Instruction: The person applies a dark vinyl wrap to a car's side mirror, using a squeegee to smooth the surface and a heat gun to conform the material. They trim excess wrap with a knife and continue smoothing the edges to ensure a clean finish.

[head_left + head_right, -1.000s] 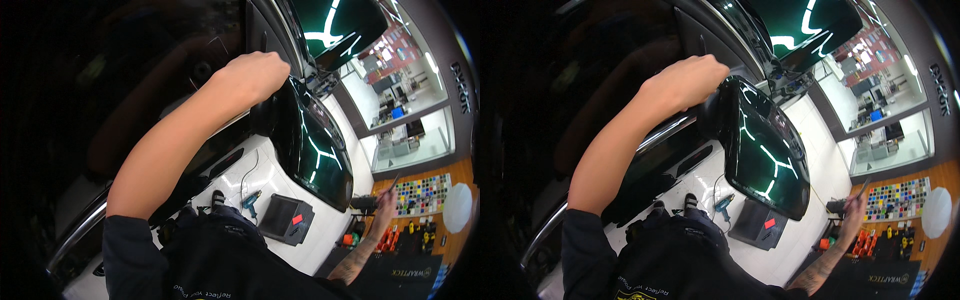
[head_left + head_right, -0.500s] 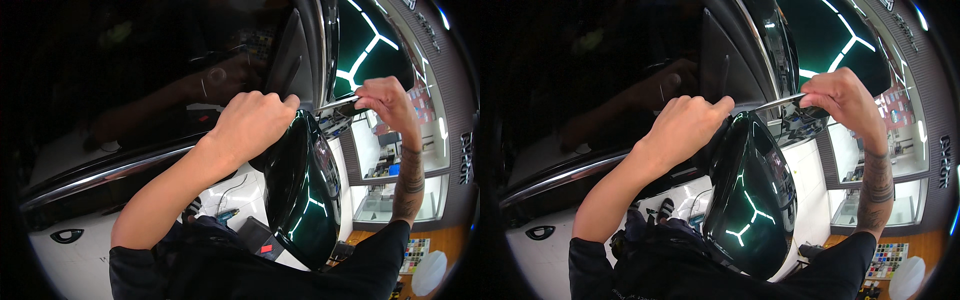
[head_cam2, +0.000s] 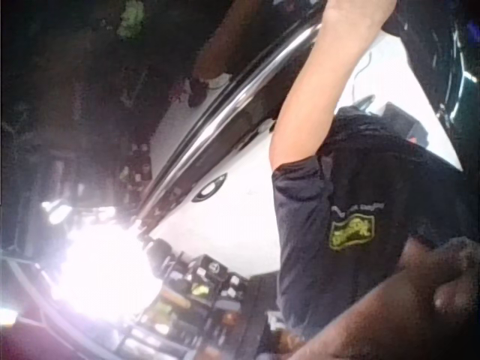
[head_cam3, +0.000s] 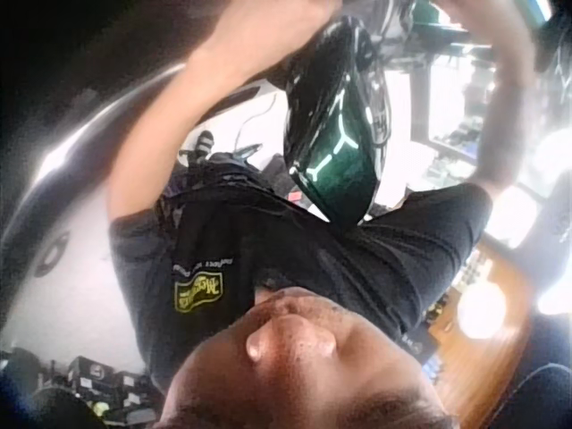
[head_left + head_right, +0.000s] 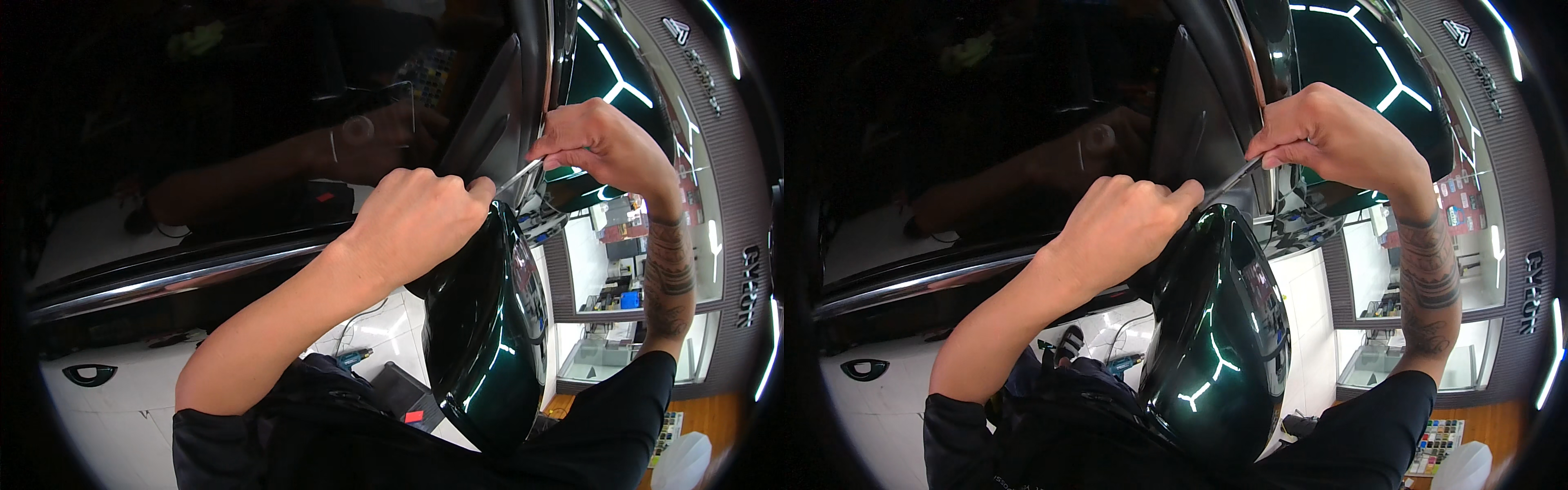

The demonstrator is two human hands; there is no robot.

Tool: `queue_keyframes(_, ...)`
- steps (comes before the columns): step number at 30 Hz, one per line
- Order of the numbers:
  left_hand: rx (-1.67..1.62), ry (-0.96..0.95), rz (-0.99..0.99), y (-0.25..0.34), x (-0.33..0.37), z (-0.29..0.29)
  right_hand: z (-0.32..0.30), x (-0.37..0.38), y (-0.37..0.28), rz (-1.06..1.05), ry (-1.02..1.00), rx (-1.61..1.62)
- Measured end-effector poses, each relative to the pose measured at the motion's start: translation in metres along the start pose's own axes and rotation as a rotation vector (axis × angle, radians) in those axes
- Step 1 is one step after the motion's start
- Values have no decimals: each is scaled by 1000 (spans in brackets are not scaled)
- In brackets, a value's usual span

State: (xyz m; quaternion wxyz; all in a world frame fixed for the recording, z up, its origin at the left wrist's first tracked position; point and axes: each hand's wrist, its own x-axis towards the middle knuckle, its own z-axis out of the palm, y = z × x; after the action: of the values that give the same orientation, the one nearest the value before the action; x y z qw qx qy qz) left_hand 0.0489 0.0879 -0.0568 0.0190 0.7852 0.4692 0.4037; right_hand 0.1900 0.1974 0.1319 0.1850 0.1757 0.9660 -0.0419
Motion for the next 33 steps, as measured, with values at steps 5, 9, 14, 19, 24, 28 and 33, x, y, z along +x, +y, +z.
queue_keyframes(5, -3, -11, -17, -1, 0, 1, 1, 2, -8, -68, 49, -110)
queue_keyframes(9, -1, 29, -14, 0, -2, 0, 1, 6, -16, -134, 50, -290)
queue_keyframes(14, -6, 51, -9, -1, -2, 5, -2, 8, -31, -106, 25, -499)
queue_keyframes(19, -2, 90, -37, 1, -5, 9, 3, 12, -42, -257, 54, -669)
queue_keyframes(24, -12, 125, -44, -1, -6, 13, 4, 15, -43, -260, 37, -701)
queue_keyframes(28, -3, 154, -47, 0, -7, 15, 5, 16, -40, -274, 33, -702)
queue_keyframes(33, 1, 131, -56, 1, -8, 15, 10, 9, -28, -246, 12, -739)
